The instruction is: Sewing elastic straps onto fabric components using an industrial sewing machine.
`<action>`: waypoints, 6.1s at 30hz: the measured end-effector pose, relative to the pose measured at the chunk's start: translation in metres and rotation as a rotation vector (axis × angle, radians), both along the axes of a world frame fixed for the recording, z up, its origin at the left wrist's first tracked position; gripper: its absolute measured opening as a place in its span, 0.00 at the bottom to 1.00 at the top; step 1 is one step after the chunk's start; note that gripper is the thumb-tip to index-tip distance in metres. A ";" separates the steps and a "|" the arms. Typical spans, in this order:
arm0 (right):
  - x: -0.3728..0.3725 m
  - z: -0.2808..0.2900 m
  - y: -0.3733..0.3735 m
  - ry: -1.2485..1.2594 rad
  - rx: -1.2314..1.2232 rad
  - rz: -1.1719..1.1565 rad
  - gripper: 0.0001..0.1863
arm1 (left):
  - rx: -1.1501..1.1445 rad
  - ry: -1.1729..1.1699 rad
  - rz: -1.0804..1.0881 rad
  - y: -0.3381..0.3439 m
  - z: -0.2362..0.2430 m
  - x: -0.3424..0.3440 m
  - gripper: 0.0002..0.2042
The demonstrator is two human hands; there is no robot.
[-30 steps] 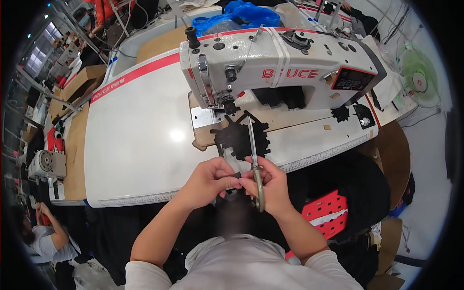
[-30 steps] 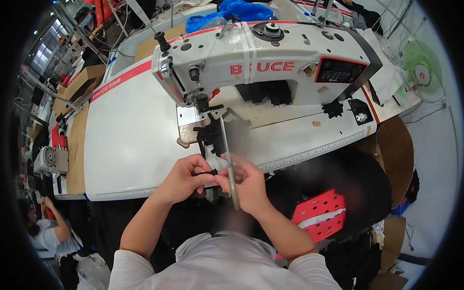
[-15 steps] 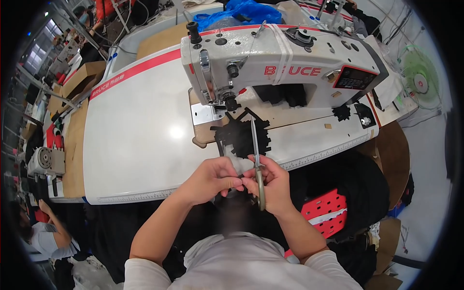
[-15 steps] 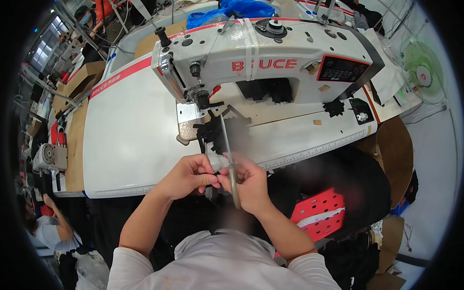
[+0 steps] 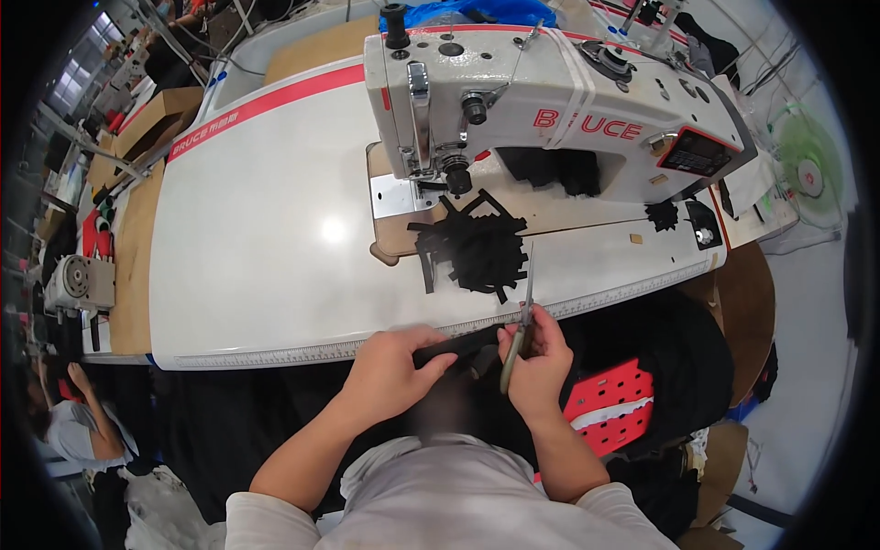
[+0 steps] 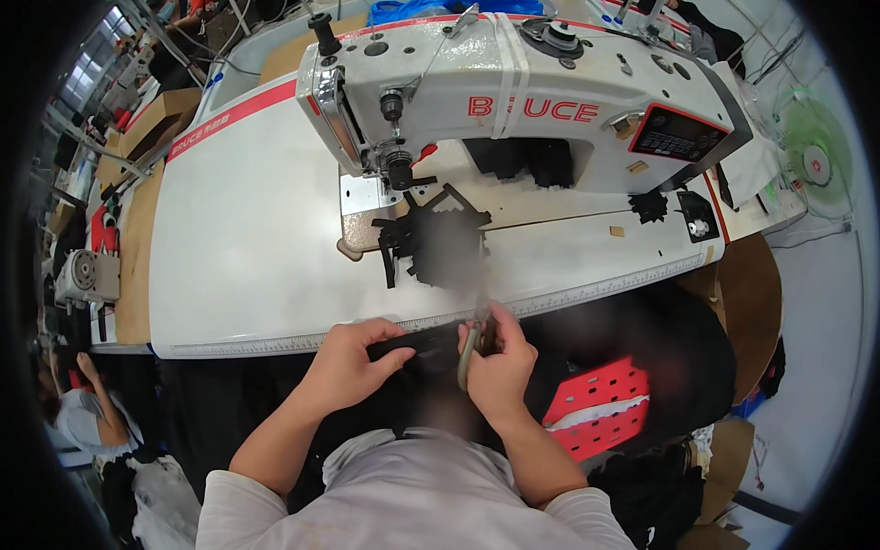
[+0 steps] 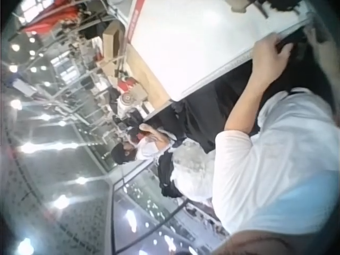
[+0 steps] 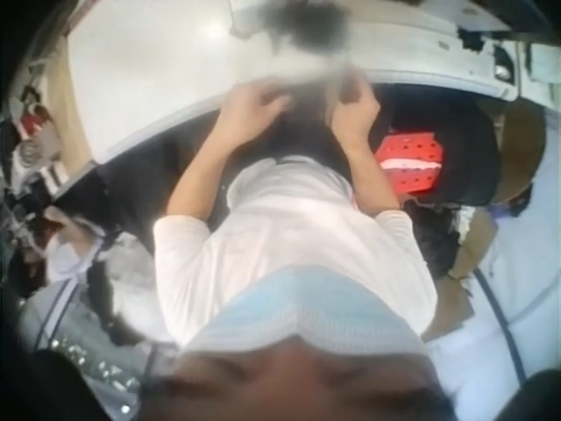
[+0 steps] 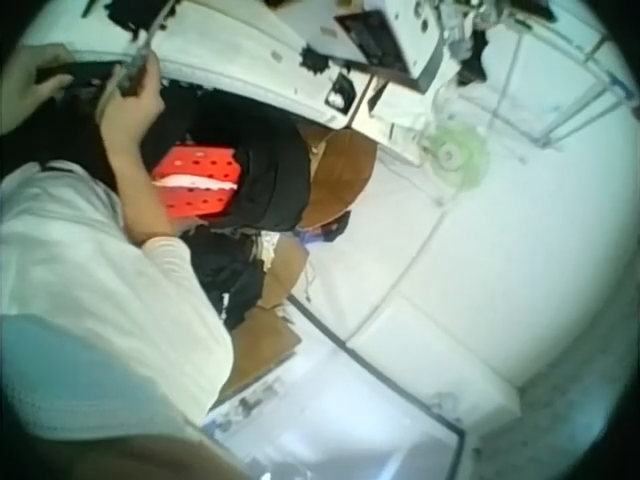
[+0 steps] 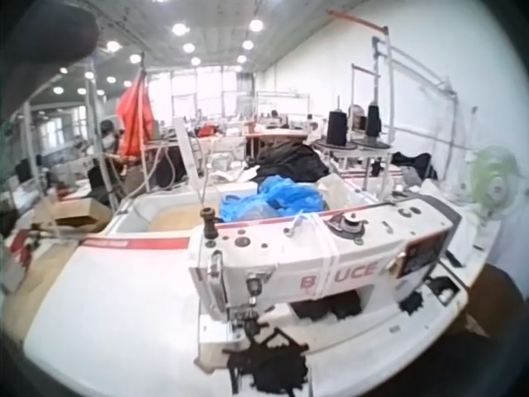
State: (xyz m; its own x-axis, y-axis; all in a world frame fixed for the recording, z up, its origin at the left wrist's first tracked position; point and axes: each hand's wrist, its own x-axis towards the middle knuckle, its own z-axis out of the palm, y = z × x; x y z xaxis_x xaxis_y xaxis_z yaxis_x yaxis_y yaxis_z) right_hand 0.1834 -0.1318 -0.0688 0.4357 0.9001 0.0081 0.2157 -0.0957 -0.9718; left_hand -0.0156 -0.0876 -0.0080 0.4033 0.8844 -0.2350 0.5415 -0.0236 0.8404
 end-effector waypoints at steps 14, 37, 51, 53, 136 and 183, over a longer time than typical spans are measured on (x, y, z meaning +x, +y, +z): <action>0.001 0.010 0.003 0.038 -0.068 -0.029 0.27 | 0.182 0.081 0.096 -0.004 -0.006 0.007 0.07; -0.003 0.010 0.004 0.043 0.044 -0.065 0.21 | 0.311 0.090 0.172 -0.011 -0.009 0.018 0.07; -0.004 0.013 0.005 0.042 0.030 -0.073 0.21 | 0.275 0.094 0.130 -0.006 -0.011 0.018 0.05; -0.004 0.012 0.005 0.042 0.033 -0.075 0.21 | 0.265 0.084 0.133 -0.005 -0.010 0.018 0.05; 0.017 0.045 0.021 0.272 -0.233 0.632 0.25 | -0.424 -0.472 0.201 0.063 0.002 -0.007 0.04; 0.011 0.047 0.026 0.571 -0.054 0.423 0.29 | -0.327 -0.464 -0.127 0.027 0.006 0.009 0.06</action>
State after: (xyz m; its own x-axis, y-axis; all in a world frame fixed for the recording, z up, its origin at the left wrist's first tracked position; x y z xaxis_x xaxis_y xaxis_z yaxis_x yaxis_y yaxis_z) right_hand 0.1946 -0.1061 -0.0219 -0.0280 0.9856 -0.1666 -0.2969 -0.1673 -0.9401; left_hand -0.0061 -0.0609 -0.0022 0.6273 0.7337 -0.2610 0.1244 0.2363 0.9637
